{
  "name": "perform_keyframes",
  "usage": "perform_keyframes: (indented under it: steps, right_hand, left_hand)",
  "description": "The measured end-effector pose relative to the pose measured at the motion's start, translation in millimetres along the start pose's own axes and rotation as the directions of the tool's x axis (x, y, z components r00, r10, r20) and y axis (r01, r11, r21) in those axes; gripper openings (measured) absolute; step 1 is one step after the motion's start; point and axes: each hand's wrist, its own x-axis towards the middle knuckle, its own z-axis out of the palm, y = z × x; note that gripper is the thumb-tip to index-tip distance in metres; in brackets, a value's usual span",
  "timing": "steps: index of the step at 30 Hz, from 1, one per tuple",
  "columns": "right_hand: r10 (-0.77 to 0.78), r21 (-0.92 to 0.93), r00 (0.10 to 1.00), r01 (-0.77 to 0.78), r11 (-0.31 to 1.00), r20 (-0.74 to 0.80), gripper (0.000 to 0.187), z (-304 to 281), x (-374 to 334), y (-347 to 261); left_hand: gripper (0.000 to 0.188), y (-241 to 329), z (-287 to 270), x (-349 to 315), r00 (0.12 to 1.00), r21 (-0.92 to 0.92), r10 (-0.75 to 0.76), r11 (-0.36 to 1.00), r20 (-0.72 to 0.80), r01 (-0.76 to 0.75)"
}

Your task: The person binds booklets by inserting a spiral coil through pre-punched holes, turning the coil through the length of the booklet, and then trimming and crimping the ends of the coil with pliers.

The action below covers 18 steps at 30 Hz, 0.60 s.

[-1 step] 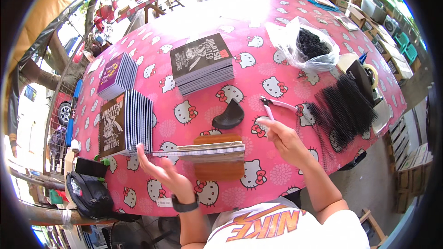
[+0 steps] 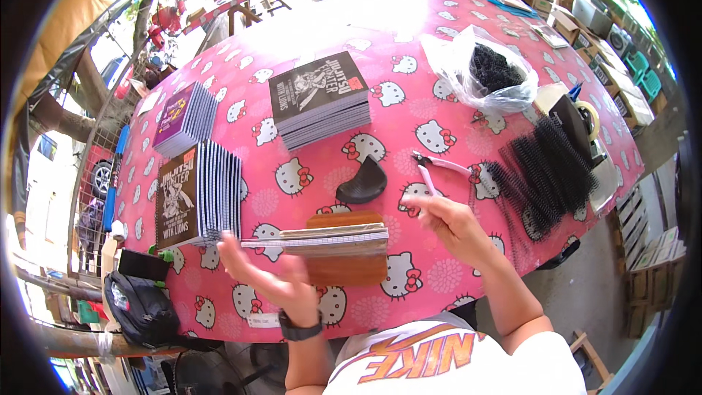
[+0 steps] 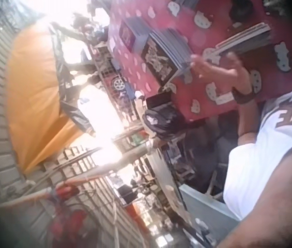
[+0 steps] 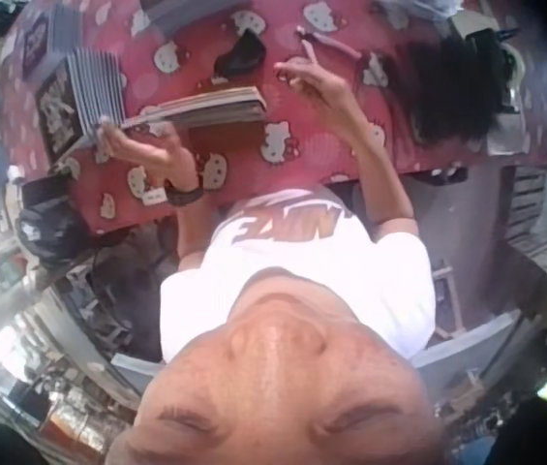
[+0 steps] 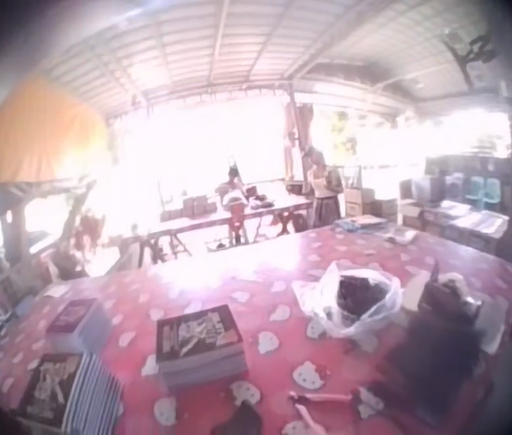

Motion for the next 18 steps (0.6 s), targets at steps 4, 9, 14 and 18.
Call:
perform_keyframes:
  steps: [4, 9, 14, 18]
  right_hand:
    - [-0.045, -0.004, 0.997, 0.045, 0.999, 0.061, 0.022, -4.9, 5.6, -21.3]
    - [-0.202, -0.041, 0.979, 0.202, 0.979, 0.006, 0.018, 1.7, 12.0, -19.0]
    - [-0.258, -0.102, 0.966, 0.256, 0.961, -0.006, 0.025, 2.1, 17.0, -17.1]
    - [-0.328, -0.170, 0.945, 0.326, 0.930, 0.016, 0.030, 3.1, 17.3, -15.9]
  left_hand:
    - [0.083, 59.5, 9.3, -10.1, 0.901, 0.035, 0.165, 0.980, 0.402, -0.195]
    - [0.047, 51.0, 29.8, -16.4, 0.801, 0.041, 0.205, 0.961, 0.562, -0.274]
    - [0.038, 55.7, 39.7, -21.6, 0.825, 0.015, 0.218, 0.964, 0.522, -0.264]
    - [0.038, 60.2, 41.2, -22.8, 0.840, 0.026, 0.217, 0.964, 0.497, -0.264]
